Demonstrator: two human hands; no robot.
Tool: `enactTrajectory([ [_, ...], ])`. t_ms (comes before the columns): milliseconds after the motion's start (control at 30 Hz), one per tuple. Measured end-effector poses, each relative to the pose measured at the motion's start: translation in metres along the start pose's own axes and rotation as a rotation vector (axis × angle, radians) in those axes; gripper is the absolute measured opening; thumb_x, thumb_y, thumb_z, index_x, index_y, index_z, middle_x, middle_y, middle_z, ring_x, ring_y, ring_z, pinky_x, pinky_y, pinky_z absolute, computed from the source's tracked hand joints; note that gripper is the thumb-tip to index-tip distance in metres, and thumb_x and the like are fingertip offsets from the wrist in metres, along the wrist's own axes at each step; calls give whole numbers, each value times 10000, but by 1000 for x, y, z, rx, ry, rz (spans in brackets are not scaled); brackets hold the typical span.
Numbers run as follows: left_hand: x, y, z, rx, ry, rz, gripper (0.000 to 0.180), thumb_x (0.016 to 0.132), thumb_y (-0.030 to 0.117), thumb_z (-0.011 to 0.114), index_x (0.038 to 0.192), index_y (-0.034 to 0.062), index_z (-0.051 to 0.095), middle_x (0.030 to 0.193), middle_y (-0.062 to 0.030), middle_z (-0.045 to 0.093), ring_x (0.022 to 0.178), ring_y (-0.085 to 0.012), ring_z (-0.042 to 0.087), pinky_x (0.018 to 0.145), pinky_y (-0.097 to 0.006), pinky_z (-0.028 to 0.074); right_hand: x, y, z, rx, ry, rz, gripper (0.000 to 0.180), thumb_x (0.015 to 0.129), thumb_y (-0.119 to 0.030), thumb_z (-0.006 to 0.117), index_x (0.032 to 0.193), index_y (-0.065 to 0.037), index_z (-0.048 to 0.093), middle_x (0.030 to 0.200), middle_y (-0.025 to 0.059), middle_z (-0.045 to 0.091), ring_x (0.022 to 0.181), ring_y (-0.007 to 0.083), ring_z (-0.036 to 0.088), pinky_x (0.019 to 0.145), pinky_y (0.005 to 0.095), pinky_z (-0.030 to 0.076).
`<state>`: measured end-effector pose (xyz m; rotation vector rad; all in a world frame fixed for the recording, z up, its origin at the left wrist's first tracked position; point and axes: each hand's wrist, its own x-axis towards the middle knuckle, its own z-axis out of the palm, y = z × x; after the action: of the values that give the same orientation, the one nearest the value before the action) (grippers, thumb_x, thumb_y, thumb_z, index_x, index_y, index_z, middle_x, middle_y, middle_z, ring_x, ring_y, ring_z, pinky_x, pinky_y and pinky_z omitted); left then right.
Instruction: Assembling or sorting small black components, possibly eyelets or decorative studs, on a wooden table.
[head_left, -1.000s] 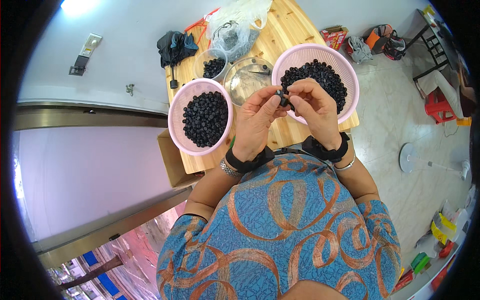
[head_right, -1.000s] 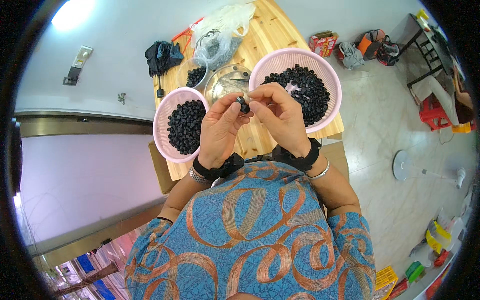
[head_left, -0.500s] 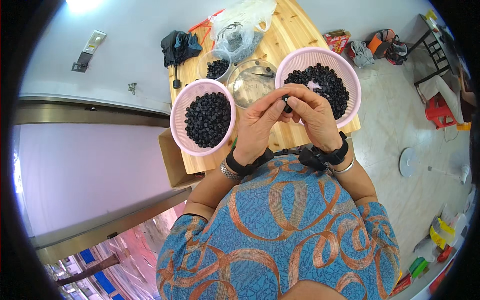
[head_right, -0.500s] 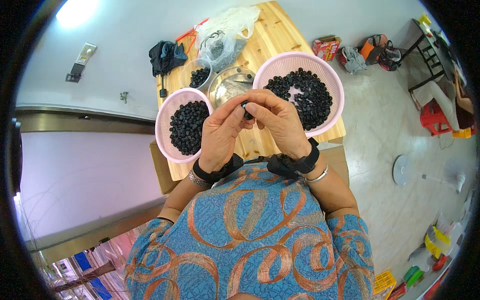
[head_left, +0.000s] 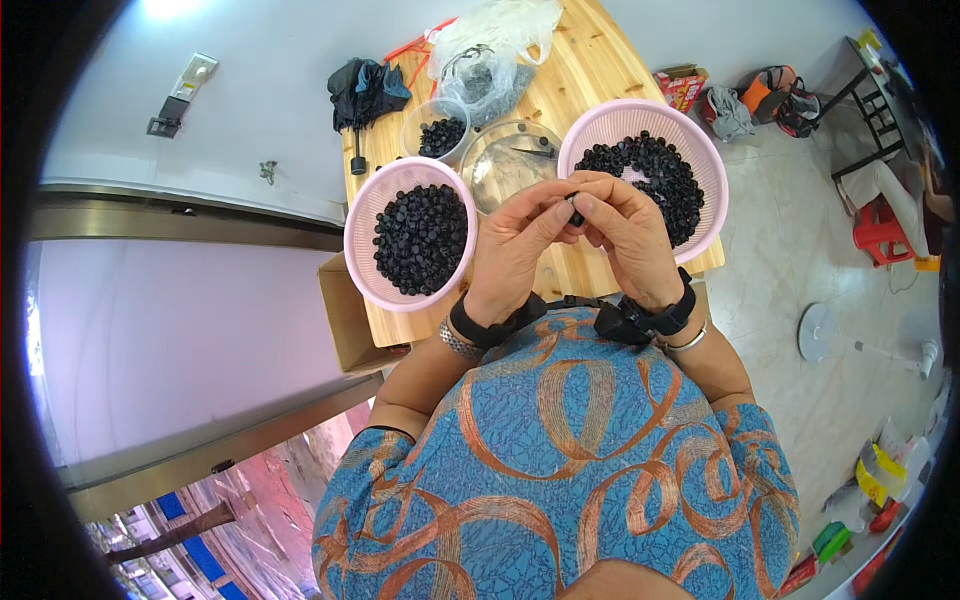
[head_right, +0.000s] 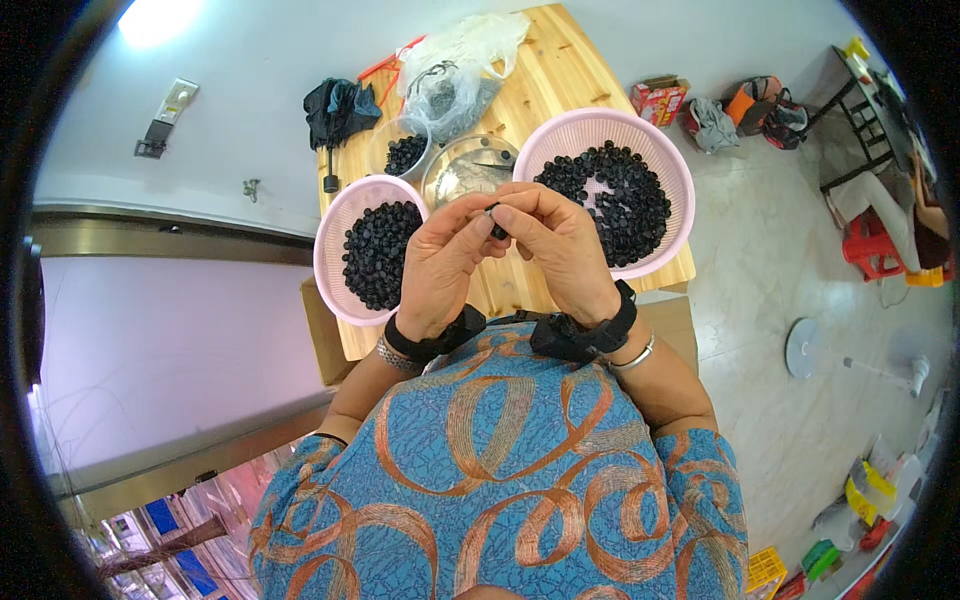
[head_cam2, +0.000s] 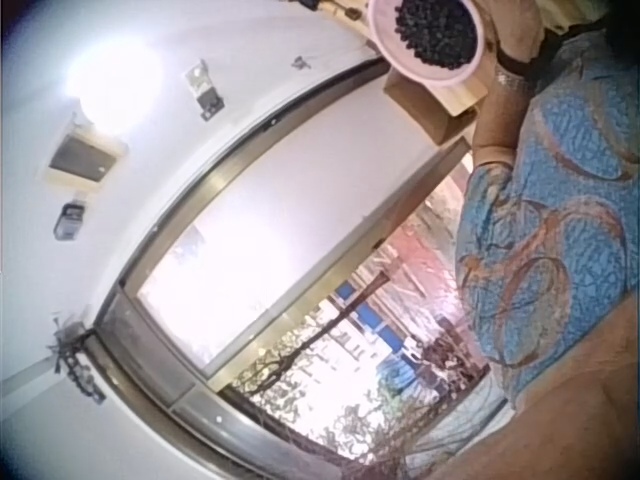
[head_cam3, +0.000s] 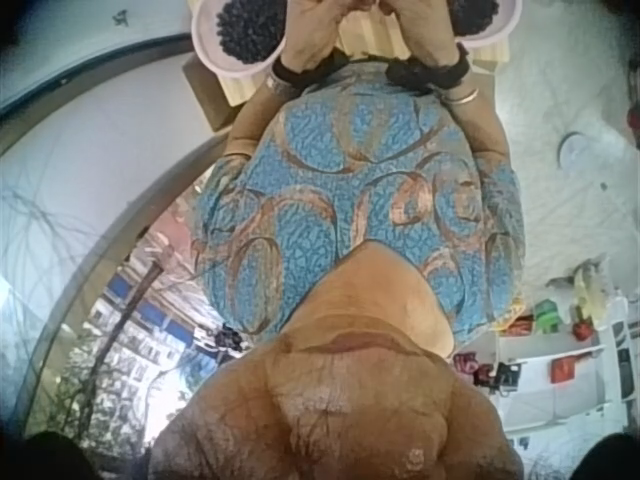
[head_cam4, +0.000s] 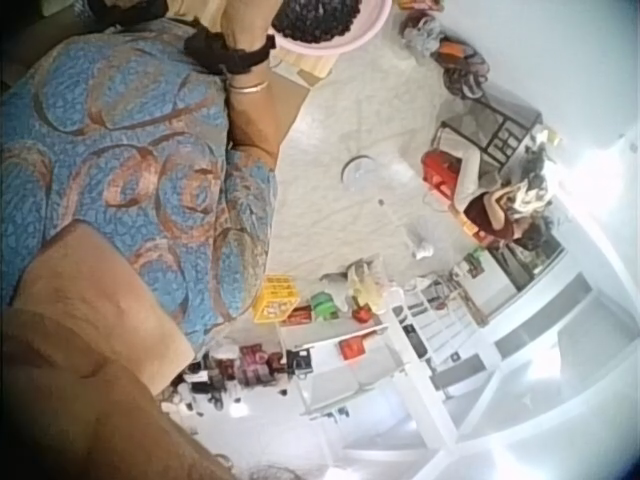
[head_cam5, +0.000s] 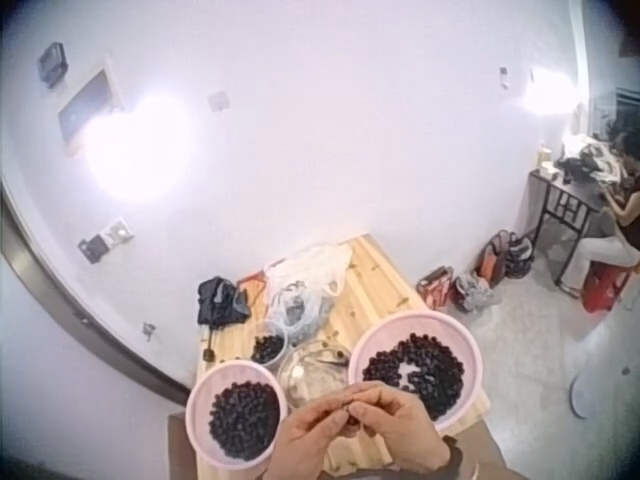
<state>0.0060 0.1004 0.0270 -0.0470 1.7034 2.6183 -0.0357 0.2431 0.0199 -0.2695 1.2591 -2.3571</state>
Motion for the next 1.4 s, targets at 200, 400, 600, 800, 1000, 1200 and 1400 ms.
enactTrajectory([
  [200, 2, 9, -9, -276, -40, -184, 250, 896, 105, 513, 1135, 30, 532, 911, -54, 605, 790, -129, 584, 699, -249, 483, 4, 1, -3, 138, -53, 98, 209, 863, -142, 577, 1037, -31, 597, 827, -27, 582, 670, 18, 466, 550, 158, 349],
  [400, 4, 15, -12, -292, -56, -228, 241, 898, 114, 512, 1125, 36, 541, 901, -46, 605, 775, -117, 581, 696, -245, 478, 8, 1, -2, 152, -76, 158, 209, 866, -122, 566, 1051, -29, 588, 862, -14, 596, 680, 20, 474, 556, 160, 354],
  [600, 5, 18, -10, -164, -87, -140, 264, 900, 109, 507, 1155, 40, 520, 940, -60, 609, 760, -113, 589, 673, -248, 480, 13, -1, -4, 366, -97, 191, 166, 848, -73, 572, 1008, -30, 570, 921, 31, 606, 682, 36, 490, 576, 174, 403],
  [800, 7, 23, -28, -455, 9, -216, 263, 908, 86, 478, 1160, 11, 496, 1021, -114, 599, 832, -147, 618, 735, -224, 520, 16, -1, -12, 452, -149, 103, 143, 832, -20, 557, 974, -27, 552, 925, 61, 603, 655, 58, 492, 583, 175, 423],
  [1000, 4, 28, -28, -471, 1, -189, 272, 907, 34, 445, 1172, -18, 478, 1088, -147, 567, 932, -183, 608, 811, -239, 523, 17, -1, -3, 413, -98, 27, 219, 835, -18, 554, 1053, -8, 542, 931, 73, 607, 672, 67, 521, 595, 183, 441],
  [1200, 2, 31, -25, -355, 6, -159, 292, 894, 27, 469, 1181, -22, 477, 1089, -139, 568, 948, -166, 598, 812, -229, 515, 17, 5, -3, 411, -120, 77, 274, 858, -33, 544, 1130, -2, 529, 952, 91, 614, 778, 98, 587, 653, 195, 490],
  [1400, 2, 31, -23, -341, -54, -152, 301, 900, 62, 482, 1190, -18, 476, 1070, -126, 575, 906, -136, 601, 801, -228, 504, 17, 10, -6, 448, -144, 61, 254, 866, -44, 536, 1117, 1, 535, 958, 105, 614, 792, 107, 596, 665, 202, 506],
])
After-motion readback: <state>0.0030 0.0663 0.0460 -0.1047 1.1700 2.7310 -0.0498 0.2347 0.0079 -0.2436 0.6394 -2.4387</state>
